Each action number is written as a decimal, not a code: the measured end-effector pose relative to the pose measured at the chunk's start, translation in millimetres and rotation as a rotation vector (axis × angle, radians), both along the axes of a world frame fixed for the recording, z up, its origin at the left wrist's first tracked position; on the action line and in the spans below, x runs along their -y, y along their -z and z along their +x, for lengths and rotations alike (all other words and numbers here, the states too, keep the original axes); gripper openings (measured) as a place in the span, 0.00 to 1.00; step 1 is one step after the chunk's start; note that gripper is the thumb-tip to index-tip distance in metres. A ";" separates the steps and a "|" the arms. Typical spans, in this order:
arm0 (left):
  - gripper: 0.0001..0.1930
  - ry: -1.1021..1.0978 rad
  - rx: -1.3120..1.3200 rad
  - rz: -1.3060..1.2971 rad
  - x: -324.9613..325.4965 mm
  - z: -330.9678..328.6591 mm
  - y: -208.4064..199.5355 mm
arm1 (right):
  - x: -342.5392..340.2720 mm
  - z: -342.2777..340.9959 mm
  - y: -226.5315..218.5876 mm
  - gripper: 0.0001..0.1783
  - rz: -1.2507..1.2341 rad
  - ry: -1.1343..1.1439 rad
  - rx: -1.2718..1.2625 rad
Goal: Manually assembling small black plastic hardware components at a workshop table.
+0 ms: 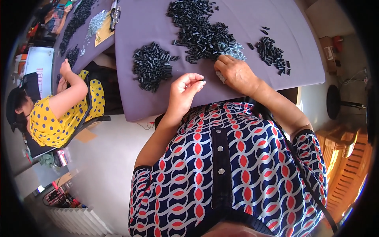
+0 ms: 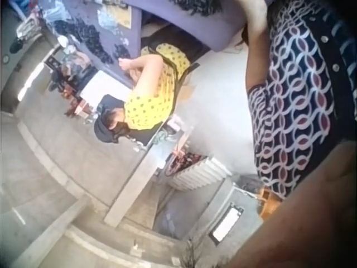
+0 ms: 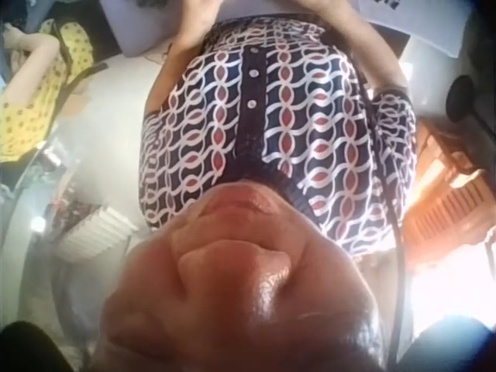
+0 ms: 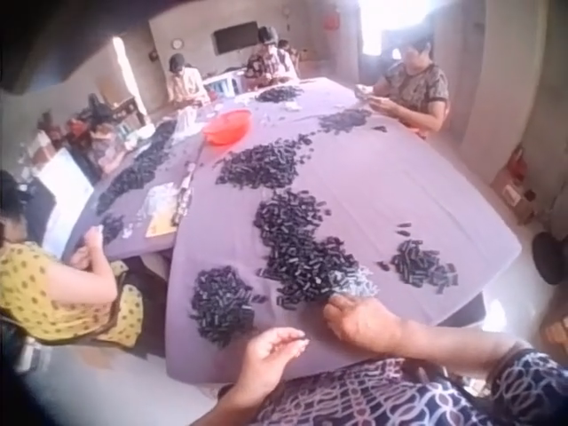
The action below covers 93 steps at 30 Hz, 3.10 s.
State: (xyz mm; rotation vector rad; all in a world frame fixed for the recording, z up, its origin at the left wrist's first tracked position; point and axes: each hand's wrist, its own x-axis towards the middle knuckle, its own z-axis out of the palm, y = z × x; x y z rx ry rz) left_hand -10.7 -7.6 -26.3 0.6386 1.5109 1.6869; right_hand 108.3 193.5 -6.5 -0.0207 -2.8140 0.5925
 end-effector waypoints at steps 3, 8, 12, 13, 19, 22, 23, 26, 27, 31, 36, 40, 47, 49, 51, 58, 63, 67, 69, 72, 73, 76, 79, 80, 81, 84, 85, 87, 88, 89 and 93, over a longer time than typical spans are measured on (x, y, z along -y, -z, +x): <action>0.07 -0.029 -0.374 -0.198 -3.7 4.2 -7.3 | -0.2 5.5 -8.0 0.13 -0.190 -0.002 0.007; 0.08 -0.045 -0.975 -0.192 -16.9 -5.8 -5.5 | -0.1 15.8 -7.3 0.08 -0.706 0.115 0.161; 0.09 -0.162 -1.016 -0.252 -13.7 -24.7 -18.3 | -2.7 22.3 7.3 0.05 -0.764 0.136 0.158; 0.08 -0.225 -1.088 -0.278 -9.0 -37.0 -21.3 | -1.8 23.8 9.3 0.05 -0.848 0.148 0.141; 0.04 -0.141 -1.518 -0.466 -0.5 -77.8 -28.1 | -2.3 23.0 11.6 0.04 -0.912 0.126 0.140; 0.05 -0.099 -1.474 -0.611 -3.1 -80.5 -24.5 | -3.6 22.8 14.4 0.04 -0.913 0.110 0.129; 0.03 -0.080 -1.485 -0.608 -4.1 -83.6 -26.1 | -4.3 23.1 15.0 0.04 -0.926 0.101 0.127; 0.02 -0.052 -1.497 -0.600 -5.0 -85.3 -28.6 | -3.3 25.2 16.6 0.04 -0.943 0.113 0.139; 0.02 -0.053 -1.491 -0.591 -6.3 -86.0 -31.1 | -4.1 24.3 17.8 0.04 -0.938 0.122 0.138; 0.05 -0.089 -1.389 -0.408 -5.8 -66.0 -50.9 | -9.9 19.8 12.8 0.04 -1.054 0.122 0.162; 0.06 0.011 -0.204 0.006 -6.9 -20.4 -40.6 | -1.1 15.6 -18.0 0.06 -1.258 0.020 0.179; 0.06 0.046 -0.123 0.006 -12.6 3.1 -42.9 | 7.1 16.7 -30.2 0.07 -1.268 -0.004 0.094; 0.07 0.128 -0.170 -0.078 -17.8 14.2 -42.3 | 7.2 27.5 -24.4 0.06 -1.220 -0.012 0.091; 0.06 0.155 -0.203 -0.108 -19.4 17.4 -39.9 | 6.0 30.0 -21.5 0.05 -1.202 -0.032 0.092; 0.06 0.186 -0.196 -0.133 -18.1 20.5 -36.3 | 3.3 33.0 -18.1 0.06 -1.179 -0.033 0.150; 0.07 0.522 0.044 -0.247 1.3 24.6 -29.7 | 6.6 34.9 10.7 0.09 -1.465 -0.325 0.504; 0.06 0.203 0.208 -0.174 15.6 6.7 -27.3 | 2.5 11.7 -9.7 0.07 -1.256 -0.139 0.402; 0.06 0.006 0.366 0.040 24.4 -8.5 -15.7 | 8.8 -21.8 -16.3 0.14 -0.452 -0.097 0.018; 0.06 -0.010 0.371 0.049 26.5 -10.1 -14.7 | 13.2 -29.8 -8.3 0.16 -0.300 -0.130 0.017; 0.06 -0.048 0.356 0.040 28.4 -9.5 -15.0 | 17.6 -34.2 -0.6 0.20 -0.174 -0.186 0.034; 0.06 -0.065 0.335 0.021 29.1 -8.6 -15.1 | 18.5 -34.0 -3.4 0.15 -0.194 -0.193 -0.008; 0.07 -0.082 0.360 0.011 28.0 -8.5 -13.0 | 13.7 -31.6 -3.0 0.12 -0.227 -0.213 -0.014; 0.09 -0.084 0.365 0.023 23.1 -11.2 -6.8 | 11.9 -25.1 -9.3 0.16 -0.276 -0.158 0.109; 0.10 -0.085 0.353 0.016 20.7 -10.5 -6.9 | 11.1 -22.5 -8.7 0.15 -0.359 -0.145 0.105; 0.10 -0.097 0.357 0.023 18.7 -10.6 -7.8 | 11.2 -21.5 -8.3 0.13 -0.443 -0.129 0.099; 0.09 -0.070 0.360 0.008 12.4 -7.6 -12.2 | 15.2 -14.8 -12.9 0.09 -0.645 -0.091 0.099; 0.09 -0.061 0.350 0.008 10.1 -5.4 -13.4 | 15.0 -12.1 -13.5 0.09 -0.646 -0.096 0.102; 0.09 -0.053 0.342 0.006 6.1 -0.4 -16.3 | 11.9 -5.6 -14.6 0.08 -1.251 -0.036 0.271; 0.10 -0.055 0.319 0.004 4.2 2.3 -17.9 | 10.3 -3.8 -15.4 0.07 -1.343 -0.045 0.249; 0.10 -0.057 0.297 0.001 2.4 5.0 -19.3 | 9.6 -2.0 -15.0 0.07 -1.346 -0.045 0.248; 0.10 -0.036 0.254 0.010 -7.5 14.7 -22.4 | 4.7 5.4 -7.6 0.08 -1.385 -0.050 0.080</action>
